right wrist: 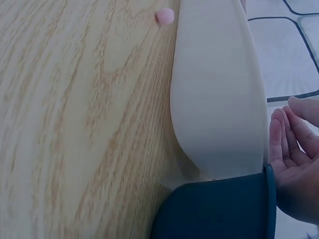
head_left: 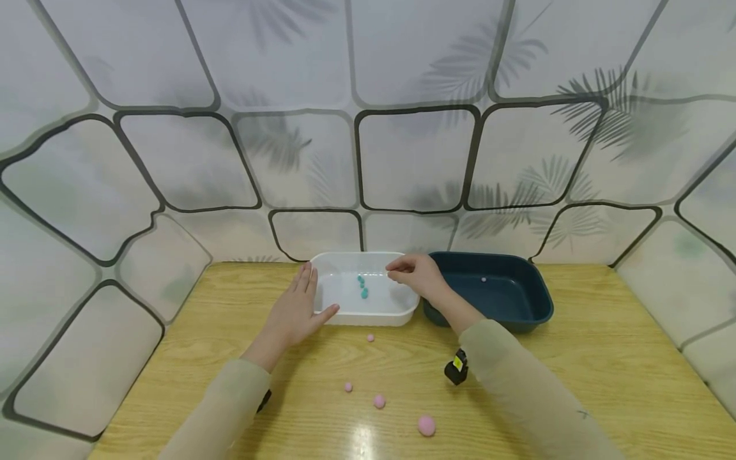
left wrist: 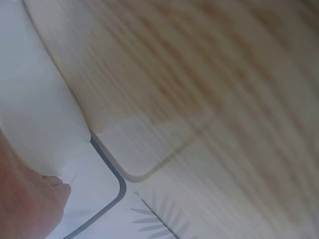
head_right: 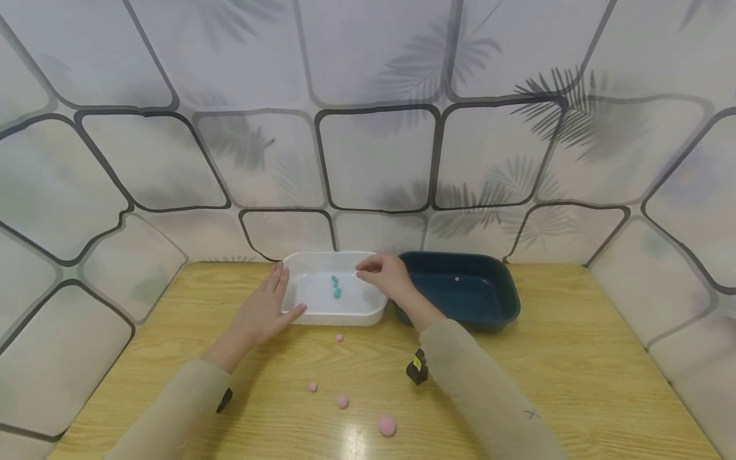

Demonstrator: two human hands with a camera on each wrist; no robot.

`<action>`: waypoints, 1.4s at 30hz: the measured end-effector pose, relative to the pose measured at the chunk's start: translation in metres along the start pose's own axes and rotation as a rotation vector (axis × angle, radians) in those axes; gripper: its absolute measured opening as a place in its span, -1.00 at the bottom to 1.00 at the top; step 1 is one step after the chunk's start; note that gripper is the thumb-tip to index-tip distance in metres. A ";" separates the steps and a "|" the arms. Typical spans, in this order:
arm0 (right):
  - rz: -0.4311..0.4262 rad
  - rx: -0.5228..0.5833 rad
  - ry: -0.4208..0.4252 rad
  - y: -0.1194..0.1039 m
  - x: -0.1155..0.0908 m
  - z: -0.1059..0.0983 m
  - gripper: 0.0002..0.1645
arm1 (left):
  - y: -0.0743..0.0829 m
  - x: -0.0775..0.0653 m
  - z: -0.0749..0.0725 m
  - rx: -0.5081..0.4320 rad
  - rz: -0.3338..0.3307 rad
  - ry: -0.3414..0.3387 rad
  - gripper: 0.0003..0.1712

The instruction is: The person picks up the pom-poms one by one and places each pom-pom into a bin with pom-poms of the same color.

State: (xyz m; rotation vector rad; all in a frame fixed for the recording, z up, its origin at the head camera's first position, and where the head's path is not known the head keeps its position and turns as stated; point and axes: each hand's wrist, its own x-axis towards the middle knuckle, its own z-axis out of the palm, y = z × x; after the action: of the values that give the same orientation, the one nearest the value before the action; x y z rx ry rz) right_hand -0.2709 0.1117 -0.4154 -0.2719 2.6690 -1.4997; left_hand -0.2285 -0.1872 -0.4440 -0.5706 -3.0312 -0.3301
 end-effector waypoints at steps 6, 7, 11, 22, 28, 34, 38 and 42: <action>-0.014 -0.009 -0.010 -0.002 -0.010 -0.013 -0.74 | 0.001 0.000 -0.001 0.000 -0.001 0.004 0.17; -0.016 -0.010 -0.010 -0.002 -0.012 -0.015 -0.74 | 0.001 0.000 -0.001 0.002 -0.002 0.003 0.17; -0.039 -0.025 -0.002 0.000 -0.020 -0.027 -0.73 | 0.001 0.000 -0.002 0.009 -0.003 0.003 0.18; -0.068 -0.114 0.026 0.010 -0.042 -0.065 -0.72 | -0.001 0.001 -0.001 0.022 -0.009 -0.006 0.17; -0.099 -0.184 0.054 0.017 -0.059 -0.087 -0.68 | -0.002 0.000 0.001 0.020 -0.011 0.003 0.18; -0.103 -0.270 0.087 0.024 -0.076 -0.107 -0.64 | -0.003 0.000 0.002 0.016 -0.003 0.014 0.18; -0.118 -0.342 0.131 0.029 -0.089 -0.119 -0.62 | -0.002 0.000 0.002 0.018 -0.004 0.004 0.18; -0.147 -0.434 0.187 0.035 -0.101 -0.128 -0.59 | -0.001 0.000 0.001 0.014 -0.003 -0.001 0.18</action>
State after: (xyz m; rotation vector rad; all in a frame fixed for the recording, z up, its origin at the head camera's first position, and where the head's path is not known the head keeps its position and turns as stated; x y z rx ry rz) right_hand -0.1951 0.2563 -0.3811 -0.3728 3.1713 -0.9985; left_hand -0.2286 -0.1878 -0.4447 -0.5660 -3.0333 -0.3084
